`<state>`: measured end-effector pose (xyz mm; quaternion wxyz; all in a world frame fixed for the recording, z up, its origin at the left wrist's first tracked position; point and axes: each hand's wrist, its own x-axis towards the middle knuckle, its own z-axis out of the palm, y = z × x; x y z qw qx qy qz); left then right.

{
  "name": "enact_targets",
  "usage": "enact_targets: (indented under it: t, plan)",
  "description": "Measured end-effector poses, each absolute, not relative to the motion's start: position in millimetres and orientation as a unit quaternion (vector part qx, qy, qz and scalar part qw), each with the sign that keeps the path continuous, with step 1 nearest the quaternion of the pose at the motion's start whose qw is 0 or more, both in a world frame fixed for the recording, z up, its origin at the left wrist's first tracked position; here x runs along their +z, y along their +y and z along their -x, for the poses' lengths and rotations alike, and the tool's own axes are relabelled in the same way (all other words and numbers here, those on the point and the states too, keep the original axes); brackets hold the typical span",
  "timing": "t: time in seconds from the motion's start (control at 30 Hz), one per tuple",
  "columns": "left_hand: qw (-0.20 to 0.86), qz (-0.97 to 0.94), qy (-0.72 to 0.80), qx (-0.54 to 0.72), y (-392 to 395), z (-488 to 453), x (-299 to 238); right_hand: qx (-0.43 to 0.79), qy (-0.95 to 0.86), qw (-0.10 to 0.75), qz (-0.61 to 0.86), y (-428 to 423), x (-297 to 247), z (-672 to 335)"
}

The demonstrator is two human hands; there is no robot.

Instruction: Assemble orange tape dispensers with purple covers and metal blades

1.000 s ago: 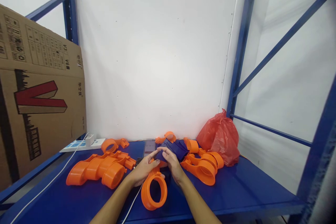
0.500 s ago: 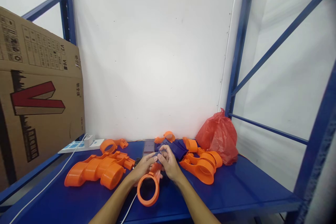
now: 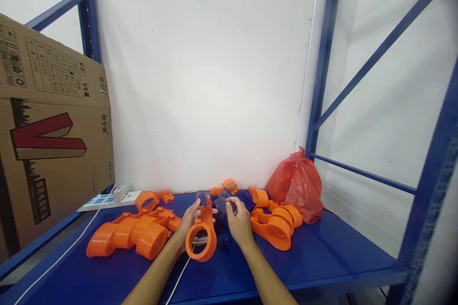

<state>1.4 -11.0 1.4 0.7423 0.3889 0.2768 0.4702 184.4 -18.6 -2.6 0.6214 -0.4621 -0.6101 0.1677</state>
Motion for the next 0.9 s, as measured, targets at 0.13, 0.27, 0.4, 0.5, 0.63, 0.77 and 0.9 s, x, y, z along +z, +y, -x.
enact_targets:
  t: [0.13,0.27,0.4,0.5,0.63,0.77,0.9]
  plan:
    - [0.721,-0.312,0.255,0.563,-16.9,2.9,16.5,-0.021,-0.636,0.516,0.573,-19.1,-4.4,-191.2]
    - [0.708,-0.268,0.259,0.6,-23.1,4.4,27.9,-0.152,-0.634,0.368,0.663,-19.2,-6.6,-191.0]
    - [0.719,-0.287,0.264,0.575,-24.2,6.1,25.7,-0.192,-0.63,0.305,0.688,-20.1,-3.4,-192.5]
    - [0.722,-0.292,0.263,0.569,-22.0,7.2,21.2,-0.195,-0.621,0.296,0.7,-19.4,0.0,-195.5]
    - [0.708,-0.283,0.268,0.589,-19.3,7.5,19.0,-0.195,-0.616,0.302,0.701,-16.4,1.0,-198.7]
    - [0.709,-0.282,0.273,0.585,-20.9,6.3,21.7,-0.193,-0.618,0.304,0.699,-13.4,-0.6,-199.9]
    - [0.706,-0.287,0.275,0.585,-24.3,4.6,25.9,-0.198,-0.615,0.305,0.7,-11.3,-1.2,-201.1]
